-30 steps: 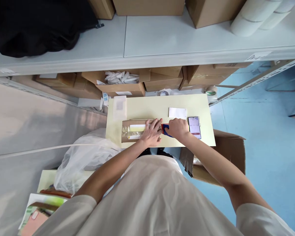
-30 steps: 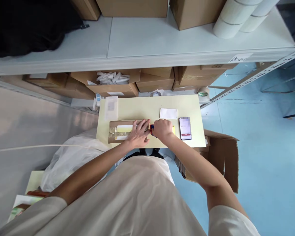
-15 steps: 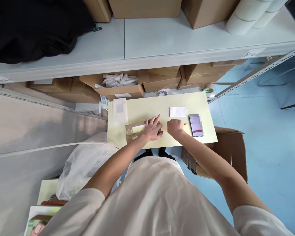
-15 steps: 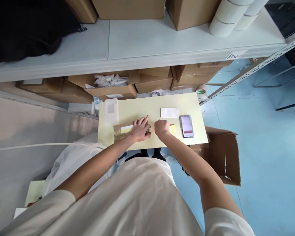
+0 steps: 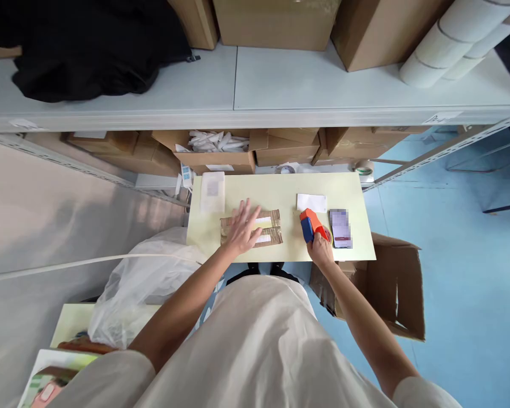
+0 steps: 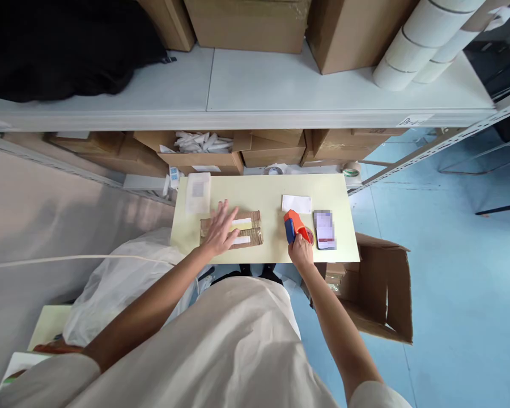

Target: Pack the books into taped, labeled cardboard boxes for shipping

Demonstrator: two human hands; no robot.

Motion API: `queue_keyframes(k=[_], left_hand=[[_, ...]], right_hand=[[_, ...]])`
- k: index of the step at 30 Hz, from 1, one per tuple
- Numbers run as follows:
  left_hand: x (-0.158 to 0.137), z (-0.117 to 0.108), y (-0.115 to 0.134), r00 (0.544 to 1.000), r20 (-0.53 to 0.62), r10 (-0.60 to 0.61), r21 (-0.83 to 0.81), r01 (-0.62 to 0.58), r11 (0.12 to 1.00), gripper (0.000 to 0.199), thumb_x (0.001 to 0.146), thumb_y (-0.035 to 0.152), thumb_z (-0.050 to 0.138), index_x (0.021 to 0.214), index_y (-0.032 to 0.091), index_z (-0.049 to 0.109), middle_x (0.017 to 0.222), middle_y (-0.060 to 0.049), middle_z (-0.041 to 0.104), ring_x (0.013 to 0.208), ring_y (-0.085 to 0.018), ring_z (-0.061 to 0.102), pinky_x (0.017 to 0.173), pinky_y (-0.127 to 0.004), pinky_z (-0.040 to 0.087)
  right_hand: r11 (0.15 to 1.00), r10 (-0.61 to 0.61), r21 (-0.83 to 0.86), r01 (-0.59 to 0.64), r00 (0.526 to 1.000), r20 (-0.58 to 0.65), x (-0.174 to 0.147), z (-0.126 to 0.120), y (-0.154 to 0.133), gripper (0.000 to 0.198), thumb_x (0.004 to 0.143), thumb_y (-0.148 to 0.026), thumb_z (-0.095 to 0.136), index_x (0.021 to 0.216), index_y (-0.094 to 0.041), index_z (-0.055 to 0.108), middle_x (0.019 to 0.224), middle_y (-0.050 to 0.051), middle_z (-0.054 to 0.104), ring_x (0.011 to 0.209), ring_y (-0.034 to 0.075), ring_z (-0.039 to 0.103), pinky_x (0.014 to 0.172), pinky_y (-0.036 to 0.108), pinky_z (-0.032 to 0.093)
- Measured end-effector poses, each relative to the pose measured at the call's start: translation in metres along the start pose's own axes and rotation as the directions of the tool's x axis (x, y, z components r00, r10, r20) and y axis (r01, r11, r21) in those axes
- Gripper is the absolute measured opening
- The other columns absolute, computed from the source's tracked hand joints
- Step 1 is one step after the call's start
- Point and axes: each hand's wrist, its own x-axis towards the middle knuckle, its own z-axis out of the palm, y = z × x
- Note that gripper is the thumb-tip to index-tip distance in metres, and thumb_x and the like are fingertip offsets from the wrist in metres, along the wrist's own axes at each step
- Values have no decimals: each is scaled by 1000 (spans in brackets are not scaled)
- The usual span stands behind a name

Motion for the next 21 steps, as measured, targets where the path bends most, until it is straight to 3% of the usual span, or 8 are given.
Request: queue_keyframes(k=[2, 4, 6, 8, 11, 14, 18, 21], left_hand=[[-30, -3, -16, 968, -150, -204, -57, 197, 979, 66, 90, 42, 42, 148, 20, 19, 157, -15, 1, 144, -36, -2, 111, -60, 7], [-59, 1, -34, 903, -207, -377, -232, 329, 915, 79, 88, 48, 47, 149, 20, 8, 157, -15, -6, 144, -32, -5, 114, -56, 8], [-83, 10, -52, 837, -146, -528, -450, 419, 789, 88, 84, 54, 50, 149, 20, 1, 158, -13, -5, 144, -29, -1, 116, -48, 9], [-98, 19, -67, 798, -11, -603, -631, 462, 623, 92, 82, 58, 51, 149, 19, 1, 157, -15, 2, 144, -27, 7, 116, -44, 14], [-105, 29, -79, 813, 143, -565, -763, 454, 460, 98, 76, 58, 59, 149, 19, 7, 156, -16, 10, 144, -28, 12, 114, -43, 22], [-101, 30, -79, 859, 173, -481, -806, 404, 432, 102, 69, 51, 70, 147, 20, 14, 154, -17, 20, 141, -28, 24, 112, -41, 28], [-90, 22, -66, 884, 156, -441, -834, 357, 421, 88, 67, 47, 72, 140, 17, 32, 140, -17, 46, 126, -30, 46, 101, -43, 42], [-79, 8, -58, 874, 93, -476, -856, 314, 411, 85, 67, 50, 70, 138, 17, 36, 133, -16, 52, 120, -30, 52, 95, -42, 47]], right_hand=[[999, 42, 2, -42, 998, 37, 0, 15, -4, 42, 87, -16, 31, 125, -6, 46, 94, 18, 65, 87, 27, 63, 77, 38, 45], [999, 38, 8, -39, 998, 58, -2, 22, -7, 43, 87, -15, 32, 127, -6, 46, 94, 18, 65, 90, 27, 63, 79, 38, 45], [1000, 26, 14, -27, 999, 42, -6, 22, -8, 45, 86, -16, 38, 129, -7, 45, 98, 20, 65, 96, 29, 62, 84, 40, 44], [1000, 3, 26, -2, 1000, -24, -10, 17, -10, 54, 83, -19, 47, 135, -6, 39, 111, 24, 61, 110, 33, 56, 93, 44, 41], [978, -147, 138, 158, 985, -85, -10, 10, -26, 82, 77, -24, 59, 146, -8, 19, 141, 24, 39, 135, 33, 33, 107, 45, 31], [885, -312, 365, 291, 950, 0, 0, 12, -56, 108, 69, -30, 70, 150, -16, 0, 155, 18, 17, 142, 28, 19, 111, 42, 27], [712, -370, 663, 233, 926, 72, 18, 18, -86, 112, 67, -30, 70, 149, -18, -4, 146, 17, 37, 132, 25, 40, 107, 43, 33], [603, -334, 780, 169, 941, 54, 20, 8, -86, 99, 69, -33, 67, 149, -22, 9, 135, 12, 51, 117, 22, 54, 98, 41, 44]])
